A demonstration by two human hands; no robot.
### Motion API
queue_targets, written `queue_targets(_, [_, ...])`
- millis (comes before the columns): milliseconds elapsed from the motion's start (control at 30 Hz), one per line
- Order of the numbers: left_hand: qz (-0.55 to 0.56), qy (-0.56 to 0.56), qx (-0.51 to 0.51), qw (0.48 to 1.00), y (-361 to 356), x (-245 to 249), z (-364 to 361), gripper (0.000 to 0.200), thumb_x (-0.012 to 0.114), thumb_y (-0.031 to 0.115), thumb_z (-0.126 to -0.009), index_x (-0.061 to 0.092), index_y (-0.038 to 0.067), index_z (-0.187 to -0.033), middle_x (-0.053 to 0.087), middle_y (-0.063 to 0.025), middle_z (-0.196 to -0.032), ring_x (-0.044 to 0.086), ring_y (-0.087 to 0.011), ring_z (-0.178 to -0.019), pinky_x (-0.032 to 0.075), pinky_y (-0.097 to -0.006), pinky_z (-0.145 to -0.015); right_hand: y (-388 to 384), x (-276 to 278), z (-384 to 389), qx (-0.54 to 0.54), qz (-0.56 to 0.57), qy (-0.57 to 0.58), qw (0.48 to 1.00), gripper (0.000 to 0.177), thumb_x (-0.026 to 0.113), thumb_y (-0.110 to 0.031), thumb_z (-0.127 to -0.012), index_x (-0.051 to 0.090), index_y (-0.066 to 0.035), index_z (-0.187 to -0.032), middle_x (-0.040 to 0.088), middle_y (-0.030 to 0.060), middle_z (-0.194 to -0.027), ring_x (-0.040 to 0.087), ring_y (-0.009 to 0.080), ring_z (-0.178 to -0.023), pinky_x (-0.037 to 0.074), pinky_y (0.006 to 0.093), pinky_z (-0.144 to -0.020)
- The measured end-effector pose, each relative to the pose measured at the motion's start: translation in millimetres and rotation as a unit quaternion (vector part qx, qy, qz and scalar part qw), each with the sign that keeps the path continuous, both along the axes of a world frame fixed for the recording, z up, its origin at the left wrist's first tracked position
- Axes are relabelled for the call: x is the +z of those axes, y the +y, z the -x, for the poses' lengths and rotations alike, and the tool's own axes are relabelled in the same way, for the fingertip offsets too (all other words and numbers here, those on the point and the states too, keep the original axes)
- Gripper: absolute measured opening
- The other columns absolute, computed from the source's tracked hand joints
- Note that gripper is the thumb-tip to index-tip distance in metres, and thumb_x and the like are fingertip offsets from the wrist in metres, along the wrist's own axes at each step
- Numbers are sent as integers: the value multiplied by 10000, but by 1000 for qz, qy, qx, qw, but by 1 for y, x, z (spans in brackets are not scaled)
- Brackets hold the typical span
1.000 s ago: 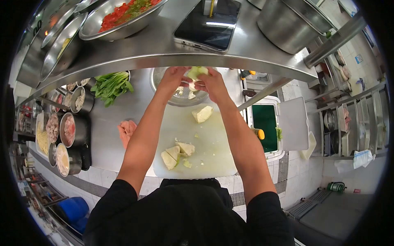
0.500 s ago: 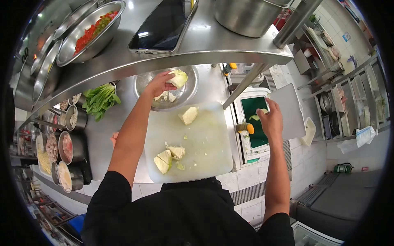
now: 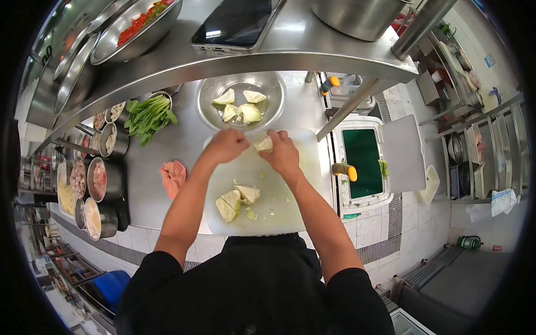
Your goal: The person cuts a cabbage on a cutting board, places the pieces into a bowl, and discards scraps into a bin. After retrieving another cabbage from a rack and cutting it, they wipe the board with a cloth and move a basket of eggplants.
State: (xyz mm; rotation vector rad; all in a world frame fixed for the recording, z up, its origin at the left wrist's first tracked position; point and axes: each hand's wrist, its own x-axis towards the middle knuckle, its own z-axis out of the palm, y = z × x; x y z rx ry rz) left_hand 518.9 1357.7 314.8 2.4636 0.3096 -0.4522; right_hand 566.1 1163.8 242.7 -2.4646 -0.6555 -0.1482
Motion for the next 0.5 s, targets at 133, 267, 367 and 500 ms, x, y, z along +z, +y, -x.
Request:
queue_targets(133, [48,-87,60,993,-14,-67,42,475,676,243,-845,636,52,-1278,708,-199,-1106,702,-348,-827,539,-428,-807,-19,-18,-17,-37,-123,284,950,337,792,-332,-799,645,-35,-861,661,111,-736,656,257,-674,557,390,-684])
queue_targets(267, [292,-95,201,930,-40,-118,46,660,628,158,-861,435,55,-1484,659,-164,-1222,684,-262,-739,546,-379,-772,-43,-18,-18,-46,-141,474,868,407,777,-356,-820,661,2,-974,663,125,-790,662,255,-710,555,387,-698])
queue_targets(367, [328,-79,241,910,-46,-117,28,630,605,110,-866,439,28,-1469,662,-134,-1149,666,-195,-730,542,-326,-734,-28,2,-5,-98,-71,94,988,516,749,-393,-843,645,-5,-1167,669,188,-1040,676,334,-911,542,417,-824])
queue_targets(500, [426,-34,157,890,-59,-113,6,495,627,95,-866,534,-13,-1341,648,-104,-1059,662,-164,-788,530,-289,-693,-13,-8,-17,-1,-12,196,981,675,719,-444,-851,538,-56,-1372,634,213,-1179,631,407,-1074,508,440,-908])
